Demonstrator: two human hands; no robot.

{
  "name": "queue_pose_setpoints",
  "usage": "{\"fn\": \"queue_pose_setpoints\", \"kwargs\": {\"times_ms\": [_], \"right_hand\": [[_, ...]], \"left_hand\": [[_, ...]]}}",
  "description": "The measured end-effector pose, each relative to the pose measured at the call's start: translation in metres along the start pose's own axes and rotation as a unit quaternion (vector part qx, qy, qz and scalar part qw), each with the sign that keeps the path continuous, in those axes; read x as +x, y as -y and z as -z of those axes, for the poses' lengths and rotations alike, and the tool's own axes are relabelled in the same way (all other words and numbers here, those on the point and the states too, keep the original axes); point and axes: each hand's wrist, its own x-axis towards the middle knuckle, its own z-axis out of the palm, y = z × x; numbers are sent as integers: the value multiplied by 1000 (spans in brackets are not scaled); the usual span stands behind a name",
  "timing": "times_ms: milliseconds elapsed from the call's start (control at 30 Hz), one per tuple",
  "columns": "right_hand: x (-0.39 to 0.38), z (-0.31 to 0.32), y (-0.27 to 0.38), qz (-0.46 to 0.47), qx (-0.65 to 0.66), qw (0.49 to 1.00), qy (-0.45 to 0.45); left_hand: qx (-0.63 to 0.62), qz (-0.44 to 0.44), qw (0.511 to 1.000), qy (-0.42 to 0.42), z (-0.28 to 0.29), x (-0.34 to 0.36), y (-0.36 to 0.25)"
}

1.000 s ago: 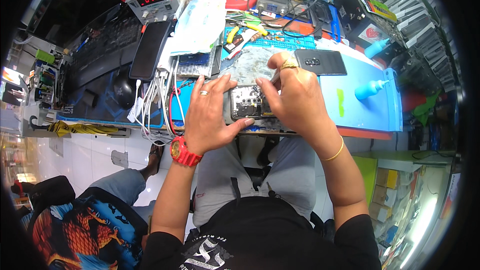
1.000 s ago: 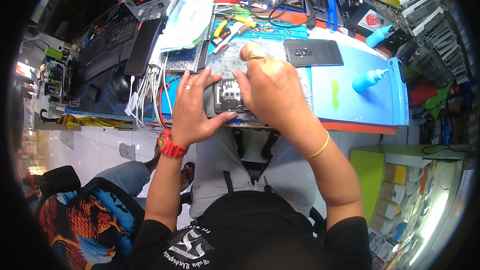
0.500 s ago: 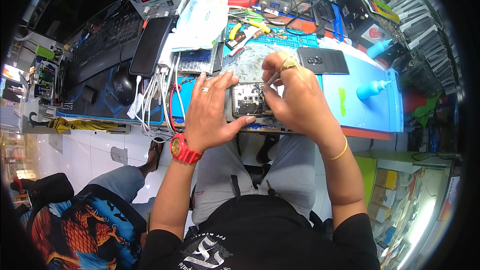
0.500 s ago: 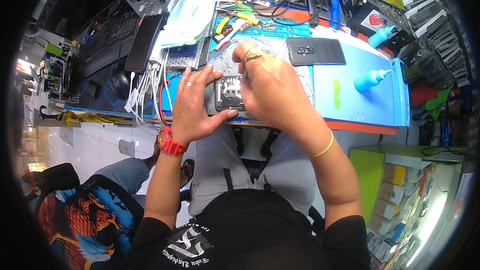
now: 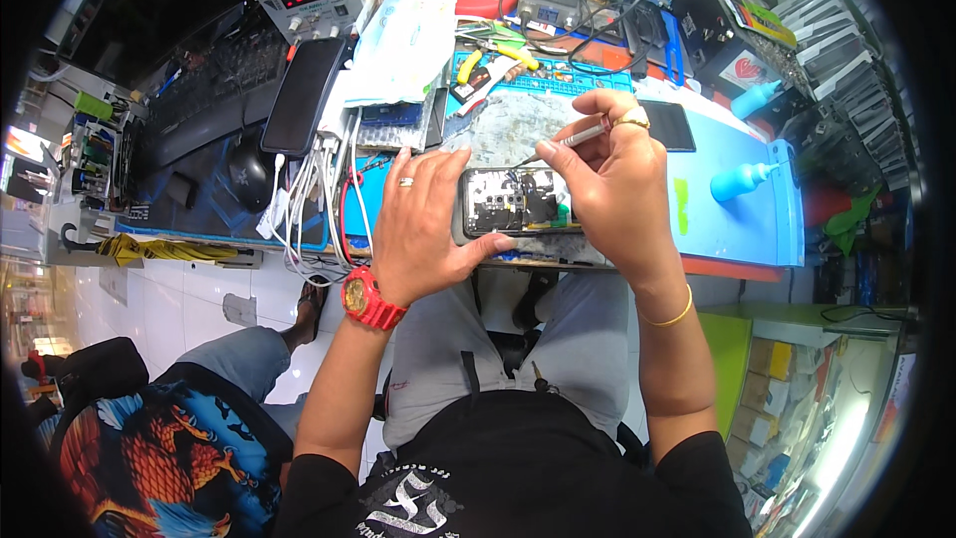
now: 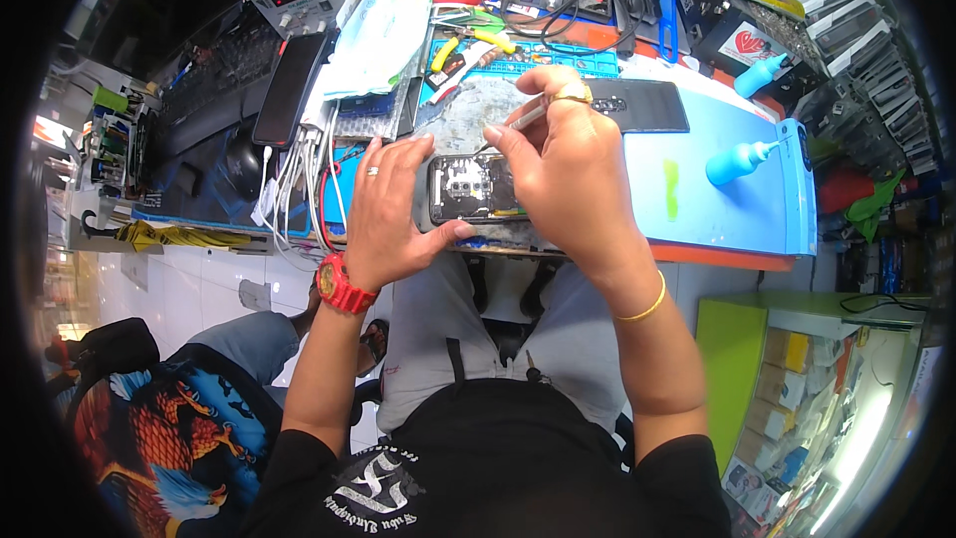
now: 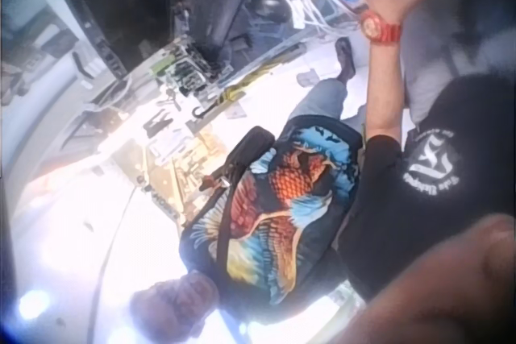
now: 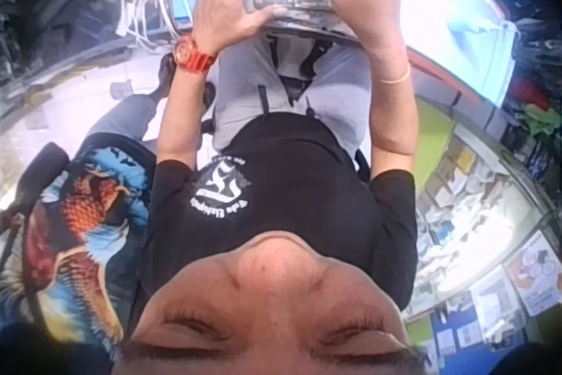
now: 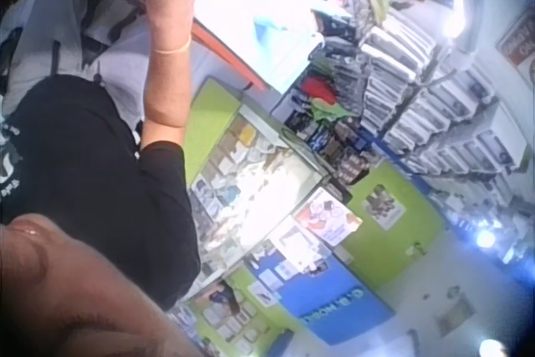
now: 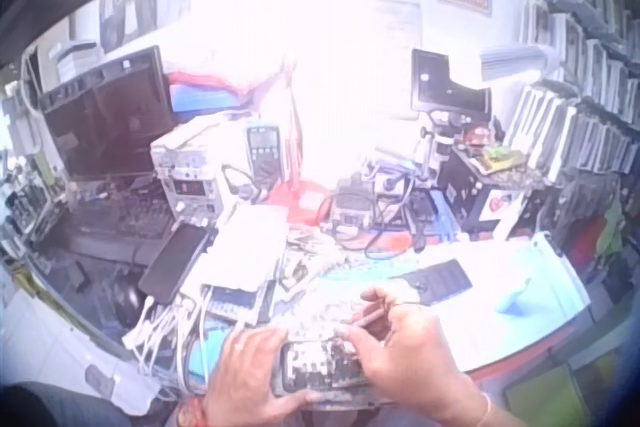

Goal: The person uses a screwdriver to remove screws from the interior of a mobile phone, then uses their hands to lift out internal components and disconnect ribbon cables.

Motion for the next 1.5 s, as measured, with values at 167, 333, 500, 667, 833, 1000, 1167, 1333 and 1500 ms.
{"fn": "queue_pose_setpoints", "kwargs": {"times_ms": [167,333,500,667,833,1000,1167,1333,1500], "right_hand": [[-7,1,-7,-1,-6,1000,9],[-16,1,-10,22,-40,998,31],[-16,1,-7,5,-50,998,49],[-9,0,-2,106,-96,984,110],[-1,-2,-1,165,-153,969,98],[6,-4,-1,138,-192,968,88],[8,2,7,103,-183,965,158],[4,3,5,99,-101,979,149],[5,6,5,68,-61,985,148]], "left_hand": [[39,-12,999,28,9,7,-7],[28,-17,999,22,6,6,-7],[3,-5,1000,19,4,2,-3],[-3,2,1000,21,5,1,-3],[-15,1,1000,15,5,1,-2],[-20,6,1000,14,4,1,-2],[-24,5,1000,8,3,1,-1],[-24,9,1000,14,5,1,-2],[-23,9,1000,13,5,2,-3]]}}
